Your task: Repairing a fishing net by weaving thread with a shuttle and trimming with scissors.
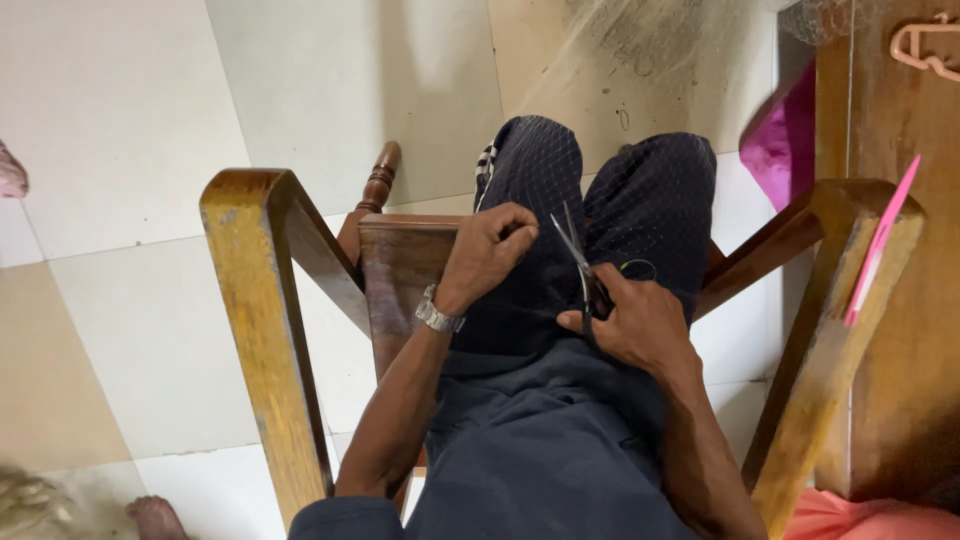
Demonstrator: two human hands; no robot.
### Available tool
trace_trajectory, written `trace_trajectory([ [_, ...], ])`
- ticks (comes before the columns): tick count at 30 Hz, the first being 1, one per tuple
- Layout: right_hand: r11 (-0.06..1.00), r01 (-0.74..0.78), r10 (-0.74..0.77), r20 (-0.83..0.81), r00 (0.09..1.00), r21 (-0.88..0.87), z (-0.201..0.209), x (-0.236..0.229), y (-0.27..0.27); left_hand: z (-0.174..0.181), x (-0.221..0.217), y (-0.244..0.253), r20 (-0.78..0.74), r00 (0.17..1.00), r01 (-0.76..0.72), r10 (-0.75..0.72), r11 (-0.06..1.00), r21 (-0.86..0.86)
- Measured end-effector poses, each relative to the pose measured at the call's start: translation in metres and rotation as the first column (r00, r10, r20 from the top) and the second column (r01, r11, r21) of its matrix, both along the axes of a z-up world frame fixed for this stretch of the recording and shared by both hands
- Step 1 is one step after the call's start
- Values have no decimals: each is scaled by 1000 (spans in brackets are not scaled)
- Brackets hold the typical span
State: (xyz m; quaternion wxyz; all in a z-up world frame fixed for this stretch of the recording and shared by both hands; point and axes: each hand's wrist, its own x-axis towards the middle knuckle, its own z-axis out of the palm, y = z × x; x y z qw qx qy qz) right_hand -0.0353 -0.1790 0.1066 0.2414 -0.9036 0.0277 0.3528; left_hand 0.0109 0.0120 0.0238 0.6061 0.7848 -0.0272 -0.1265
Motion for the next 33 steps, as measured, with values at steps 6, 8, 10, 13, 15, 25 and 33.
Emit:
trace_trajectory([
  [6, 962, -144, 101, -186, 977, -233, 6, 15, 18, 2, 1, 5, -188, 982, -16, -27, 974, -224],
  [8, 959, -151, 109, -179, 978, -238, 7, 18, 23, 1, -1, 6, -276, 961, -67, -28, 942, -328],
  [10, 951, -170, 125, -181, 976, -259, 7, 21, 26, 5, 0, 7, -290, 957, -92, -22, 924, -371],
  [13, 945, -177, 136, -164, 977, -274, 9, 23, 33, 8, 0, 10, -298, 954, -116, -17, 898, -424],
  [15, 946, -172, 135, -148, 980, -276, 8, 23, 35, 5, 1, 10, -291, 957, -120, -15, 889, -442],
  [25, 935, -175, 142, -124, 982, -310, -13, 18, 28, -8, -1, 9, -295, 955, -131, -11, 880, -457],
  [33, 973, -119, 141, 101, 985, -197, -37, 0, 10, -8, -4, 8, -292, 956, -139, 7, 891, -432],
])
